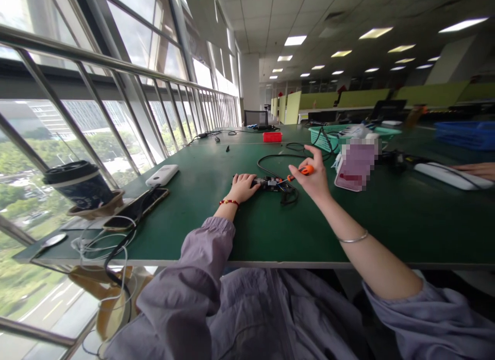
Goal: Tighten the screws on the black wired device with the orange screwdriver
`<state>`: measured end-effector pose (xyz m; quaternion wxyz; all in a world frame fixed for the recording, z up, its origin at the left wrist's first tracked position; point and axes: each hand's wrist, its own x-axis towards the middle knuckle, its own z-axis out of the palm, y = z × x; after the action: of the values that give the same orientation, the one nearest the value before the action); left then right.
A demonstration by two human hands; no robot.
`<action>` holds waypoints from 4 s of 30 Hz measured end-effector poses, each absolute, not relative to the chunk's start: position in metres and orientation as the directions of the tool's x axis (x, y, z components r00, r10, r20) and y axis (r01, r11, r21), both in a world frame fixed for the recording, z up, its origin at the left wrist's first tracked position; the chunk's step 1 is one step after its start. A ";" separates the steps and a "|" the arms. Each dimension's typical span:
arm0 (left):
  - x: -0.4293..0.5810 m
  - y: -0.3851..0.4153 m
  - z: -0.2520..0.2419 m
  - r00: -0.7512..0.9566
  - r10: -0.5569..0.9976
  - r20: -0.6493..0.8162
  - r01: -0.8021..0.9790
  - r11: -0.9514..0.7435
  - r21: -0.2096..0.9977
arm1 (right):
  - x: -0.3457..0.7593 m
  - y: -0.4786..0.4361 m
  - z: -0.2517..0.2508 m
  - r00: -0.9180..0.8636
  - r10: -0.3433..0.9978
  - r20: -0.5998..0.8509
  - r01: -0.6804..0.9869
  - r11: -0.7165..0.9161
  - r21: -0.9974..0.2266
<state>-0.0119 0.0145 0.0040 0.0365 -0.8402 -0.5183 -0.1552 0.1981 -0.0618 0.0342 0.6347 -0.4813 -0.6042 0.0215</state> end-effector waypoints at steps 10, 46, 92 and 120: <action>-0.012 0.016 0.003 0.421 0.852 0.311 0.874 -0.473 0.112 | 0.196 -0.060 0.033 0.247 0.598 0.762 0.505 0.592 -0.628; -0.011 0.014 0.003 0.413 0.859 0.301 0.881 -0.461 0.106 | 0.198 -0.064 0.035 0.208 0.619 0.758 0.578 0.547 -0.605; -0.011 0.016 0.000 0.415 0.854 0.313 0.876 -0.468 0.114 | 0.196 -0.061 0.033 0.281 0.588 0.759 0.513 0.576 -0.636; -0.148 0.013 0.037 -0.358 0.881 0.308 0.921 0.279 0.272 | 0.189 -0.068 0.028 -0.305 0.891 0.338 0.641 0.454 -0.619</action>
<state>-0.1482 0.0130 0.0375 0.0482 -0.5646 -0.7982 -0.2047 0.1891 -0.0685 0.0275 0.3317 -0.4875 -0.7855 0.1880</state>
